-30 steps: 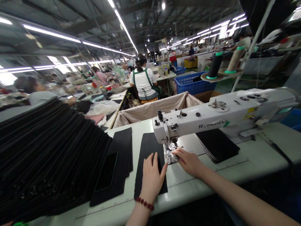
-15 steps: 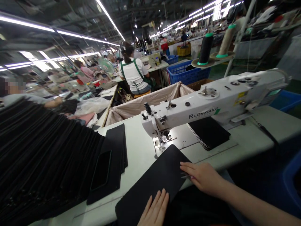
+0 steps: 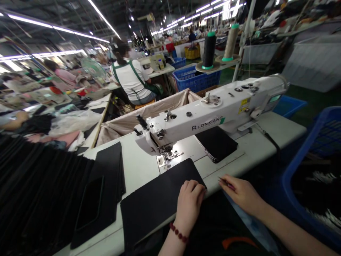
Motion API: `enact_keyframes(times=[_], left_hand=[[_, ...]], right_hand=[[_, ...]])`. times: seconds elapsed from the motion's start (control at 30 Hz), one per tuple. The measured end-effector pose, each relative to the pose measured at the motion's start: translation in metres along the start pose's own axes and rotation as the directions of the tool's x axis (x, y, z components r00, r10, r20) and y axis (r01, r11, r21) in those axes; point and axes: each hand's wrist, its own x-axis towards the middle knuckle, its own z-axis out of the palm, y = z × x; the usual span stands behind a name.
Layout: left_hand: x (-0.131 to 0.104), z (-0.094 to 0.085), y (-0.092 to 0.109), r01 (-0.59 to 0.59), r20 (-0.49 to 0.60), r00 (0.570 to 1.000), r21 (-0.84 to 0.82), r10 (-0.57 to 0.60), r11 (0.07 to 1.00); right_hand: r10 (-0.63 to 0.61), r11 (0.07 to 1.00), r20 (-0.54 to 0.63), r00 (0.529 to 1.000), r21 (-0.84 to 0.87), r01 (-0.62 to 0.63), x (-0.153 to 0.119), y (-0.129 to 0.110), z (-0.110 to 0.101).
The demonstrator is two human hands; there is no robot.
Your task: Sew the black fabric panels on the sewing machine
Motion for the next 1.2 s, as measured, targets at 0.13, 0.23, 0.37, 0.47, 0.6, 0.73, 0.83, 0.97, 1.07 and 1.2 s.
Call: enact_keyframes(times=[0.13,0.23,0.37,0.47,0.6,0.73,0.83,0.97,1.07,1.2], left_hand=[[-0.003,0.002,-0.002,0.054,-0.046,0.997,-0.113,-0.059,0.992],[-0.011,-0.001,-0.006,0.072,-0.083,0.992,-0.218,-0.092,0.973],[-0.017,-0.001,-0.006,0.073,-0.112,0.988,-0.254,-0.105,0.964],[-0.020,-0.003,-0.005,0.064,-0.119,0.988,-0.257,-0.097,0.964],[-0.034,-0.021,-0.014,0.021,-0.028,0.999,-0.176,-0.026,0.984],[-0.067,-0.048,-0.044,0.015,0.046,0.999,0.113,-0.020,0.993],[-0.101,-0.063,-0.079,0.107,0.004,0.993,0.355,-0.116,0.929],[-0.147,-0.094,-0.114,0.180,0.006,0.982,0.309,-0.191,0.934],[-0.169,-0.133,-0.106,0.258,-0.020,0.966,0.048,-0.257,0.965],[-0.173,-0.188,-0.063,0.417,-0.137,0.867,-0.324,-0.479,0.849]], right_hand=[[-0.041,0.993,0.059,0.997,-0.108,0.047,-0.006,-0.010,0.008],[-0.075,0.978,0.099,0.992,-0.189,0.092,-0.006,-0.019,0.015],[-0.102,0.955,0.134,0.986,-0.264,0.135,-0.002,-0.030,0.023],[-0.096,0.938,0.141,0.985,-0.319,0.137,0.003,-0.032,0.026],[-0.069,0.942,0.105,0.992,-0.322,0.100,0.011,-0.028,0.021],[-0.152,0.964,0.088,0.984,-0.206,0.167,0.019,-0.028,0.018],[-0.280,0.938,0.184,0.942,-0.159,0.309,0.024,-0.026,0.027],[-0.370,0.908,0.278,0.887,-0.095,0.408,0.030,-0.018,0.038],[-0.411,0.906,0.258,0.874,0.005,0.424,0.032,-0.013,0.034],[-0.337,0.918,0.040,0.940,0.233,0.319,0.029,-0.013,0.018]])
